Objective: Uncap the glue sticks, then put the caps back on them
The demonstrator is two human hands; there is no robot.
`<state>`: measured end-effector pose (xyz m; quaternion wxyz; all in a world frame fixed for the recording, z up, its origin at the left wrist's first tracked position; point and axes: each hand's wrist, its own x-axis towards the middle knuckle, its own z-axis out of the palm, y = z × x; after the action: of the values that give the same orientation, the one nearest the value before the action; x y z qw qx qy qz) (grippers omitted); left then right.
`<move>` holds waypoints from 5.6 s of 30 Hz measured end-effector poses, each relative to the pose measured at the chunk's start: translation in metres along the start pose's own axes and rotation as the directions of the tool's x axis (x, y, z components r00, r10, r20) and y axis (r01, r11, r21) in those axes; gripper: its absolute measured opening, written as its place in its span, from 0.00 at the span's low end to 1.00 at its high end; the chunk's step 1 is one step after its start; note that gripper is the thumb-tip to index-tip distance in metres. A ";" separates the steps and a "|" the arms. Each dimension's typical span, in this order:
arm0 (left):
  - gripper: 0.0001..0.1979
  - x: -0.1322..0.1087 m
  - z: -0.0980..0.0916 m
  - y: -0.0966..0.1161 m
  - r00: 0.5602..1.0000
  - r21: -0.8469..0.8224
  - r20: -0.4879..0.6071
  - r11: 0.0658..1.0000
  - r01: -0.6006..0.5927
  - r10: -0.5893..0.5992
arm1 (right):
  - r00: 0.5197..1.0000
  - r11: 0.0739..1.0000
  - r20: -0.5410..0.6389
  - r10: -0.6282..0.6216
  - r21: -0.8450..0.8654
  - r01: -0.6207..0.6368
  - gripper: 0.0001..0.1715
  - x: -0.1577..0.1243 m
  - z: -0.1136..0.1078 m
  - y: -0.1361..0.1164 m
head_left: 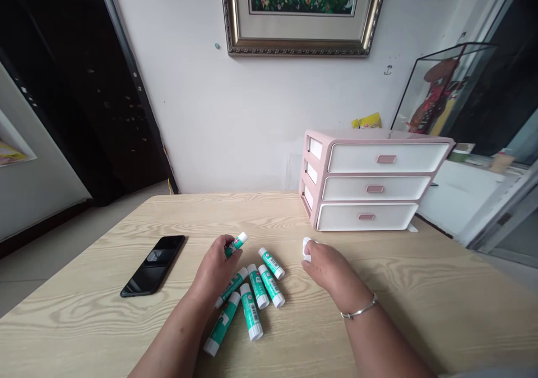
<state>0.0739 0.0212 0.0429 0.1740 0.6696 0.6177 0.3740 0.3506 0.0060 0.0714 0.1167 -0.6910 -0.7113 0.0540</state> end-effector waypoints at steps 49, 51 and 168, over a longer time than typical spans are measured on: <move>0.13 -0.028 -0.013 0.054 0.913 -0.472 0.338 0.880 -0.045 0.228 | 0.894 0.310 -0.337 -0.297 0.851 0.424 0.19 -0.024 0.035 -0.061; 0.18 -0.026 -0.015 0.050 0.928 -0.512 0.311 0.859 -0.021 0.207 | 0.902 0.329 -0.339 -0.268 0.848 0.416 0.20 -0.024 0.034 -0.057; 0.08 -0.015 -0.023 0.011 0.916 0.354 0.391 0.933 -0.060 -0.089 | 0.970 0.985 -0.190 -0.151 -0.115 0.131 0.10 0.011 0.031 -0.006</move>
<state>0.0657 -0.0004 0.0615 0.1745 0.7475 0.6317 0.1087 0.3370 0.0193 0.0437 0.1551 -0.6455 -0.7454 -0.0597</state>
